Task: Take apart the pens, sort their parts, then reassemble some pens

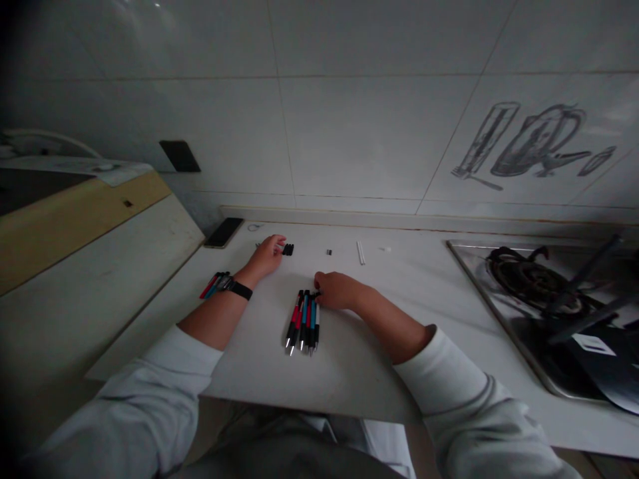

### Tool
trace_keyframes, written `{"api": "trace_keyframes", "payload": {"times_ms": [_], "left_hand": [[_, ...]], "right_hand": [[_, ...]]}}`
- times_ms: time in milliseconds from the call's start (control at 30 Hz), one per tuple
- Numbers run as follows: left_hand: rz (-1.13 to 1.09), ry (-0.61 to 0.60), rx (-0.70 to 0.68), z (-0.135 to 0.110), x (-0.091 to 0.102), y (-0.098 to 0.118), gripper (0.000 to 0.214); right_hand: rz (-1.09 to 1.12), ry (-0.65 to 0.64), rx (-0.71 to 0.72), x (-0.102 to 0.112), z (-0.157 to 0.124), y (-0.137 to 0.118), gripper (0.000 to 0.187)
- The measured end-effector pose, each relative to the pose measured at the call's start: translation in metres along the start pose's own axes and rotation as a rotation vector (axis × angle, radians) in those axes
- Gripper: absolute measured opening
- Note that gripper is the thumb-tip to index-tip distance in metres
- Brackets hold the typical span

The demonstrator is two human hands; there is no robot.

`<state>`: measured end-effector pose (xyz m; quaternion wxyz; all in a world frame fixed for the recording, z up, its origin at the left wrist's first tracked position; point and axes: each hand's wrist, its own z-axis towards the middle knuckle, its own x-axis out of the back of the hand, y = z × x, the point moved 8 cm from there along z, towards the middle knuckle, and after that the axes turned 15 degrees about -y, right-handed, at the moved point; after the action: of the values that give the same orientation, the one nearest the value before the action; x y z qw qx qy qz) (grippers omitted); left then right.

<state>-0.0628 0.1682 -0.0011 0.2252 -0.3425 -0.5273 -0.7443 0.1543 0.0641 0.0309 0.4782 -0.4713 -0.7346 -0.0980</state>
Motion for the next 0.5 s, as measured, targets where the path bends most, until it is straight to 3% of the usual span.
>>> {"api": "trace_keyframes", "payload": {"times_ms": [300, 500], "left_hand": [[-0.025, -0.003, -0.001, 0.0, -0.001, -0.001, 0.054], [0.028, 0.135, -0.068, -0.007, 0.03, 0.035, 0.051]], "right_hand": [[-0.059, 0.029, -0.015, -0.002, 0.002, -0.004, 0.025], [-0.139, 0.031, -0.129, 0.002, -0.003, 0.0, 0.024]]}}
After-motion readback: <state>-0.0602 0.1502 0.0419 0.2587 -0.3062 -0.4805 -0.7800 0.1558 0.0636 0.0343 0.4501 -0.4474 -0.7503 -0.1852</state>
